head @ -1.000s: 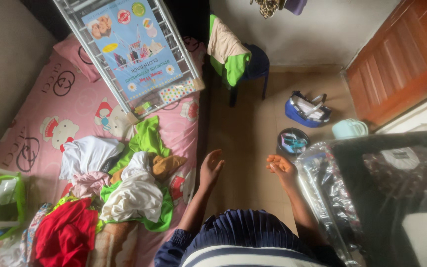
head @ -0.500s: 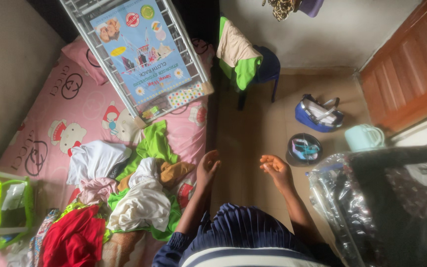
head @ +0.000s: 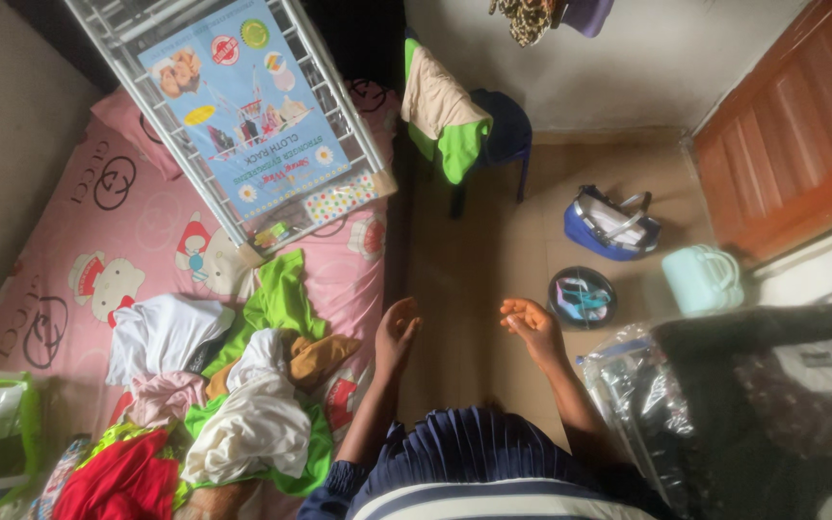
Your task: The person picks up several garments from a table, folds them individually by hand, and places them onto a bed before picking up a folded drying rack and moving it against a wall.
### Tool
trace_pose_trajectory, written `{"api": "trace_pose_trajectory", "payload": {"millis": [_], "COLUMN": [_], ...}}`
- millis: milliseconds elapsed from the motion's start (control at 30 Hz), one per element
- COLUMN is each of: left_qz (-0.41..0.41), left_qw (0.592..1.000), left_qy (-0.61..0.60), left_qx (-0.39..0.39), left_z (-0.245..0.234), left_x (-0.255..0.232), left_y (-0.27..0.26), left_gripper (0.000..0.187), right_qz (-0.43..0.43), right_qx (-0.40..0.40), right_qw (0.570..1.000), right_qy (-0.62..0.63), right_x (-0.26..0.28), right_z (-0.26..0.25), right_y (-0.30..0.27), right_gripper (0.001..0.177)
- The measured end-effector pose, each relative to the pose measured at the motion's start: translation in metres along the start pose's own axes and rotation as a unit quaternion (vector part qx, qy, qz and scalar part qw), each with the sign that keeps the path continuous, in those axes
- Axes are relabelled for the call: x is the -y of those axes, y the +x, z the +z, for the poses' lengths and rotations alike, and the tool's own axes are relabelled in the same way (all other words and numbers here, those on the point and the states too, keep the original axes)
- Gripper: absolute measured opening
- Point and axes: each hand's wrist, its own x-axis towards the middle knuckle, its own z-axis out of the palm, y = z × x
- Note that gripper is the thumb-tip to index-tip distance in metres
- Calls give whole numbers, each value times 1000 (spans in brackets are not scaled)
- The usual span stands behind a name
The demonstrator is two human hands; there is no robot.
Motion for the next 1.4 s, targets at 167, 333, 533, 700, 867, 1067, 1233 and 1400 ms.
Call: {"api": "trace_pose_trajectory", "payload": {"millis": [167,333,533,700,867,1067,1233,1400], "left_qz": [32,60,53,41,34,31,18,13], "left_qw": [999,998,998,998,999,998,999,999], "left_qy": [-3,11,30,22,7,20,14,32], "left_qx": [-7,-22,-28,-36,-32,-42,-38,-30], "left_z": [25,51,77,97,107,107,108,110], "left_x": [-9,-17,-29,-27,-30,-35,-25,-20], "left_y": [23,47,63,72,74,80,87,109], "left_gripper": [44,44,44,43,43,42,42,40], "right_qz": [-15,-46,-44,-48,-31,-14,10,13], "right_qx": [12,17,14,18,24,25,23,16], "right_qw": [1000,999,999,999,999,999,999,1000], "right_qy": [7,13,4,7,15,23,24,22], "right_x": [7,10,15,14,8,3,2,-2], "right_z": [-28,-58,-87,-104,-114,-117,-114,-109], "right_y": [40,72,95,108,115,123,125,134], "right_gripper": [31,31,30,29,28,29,29,29]}}
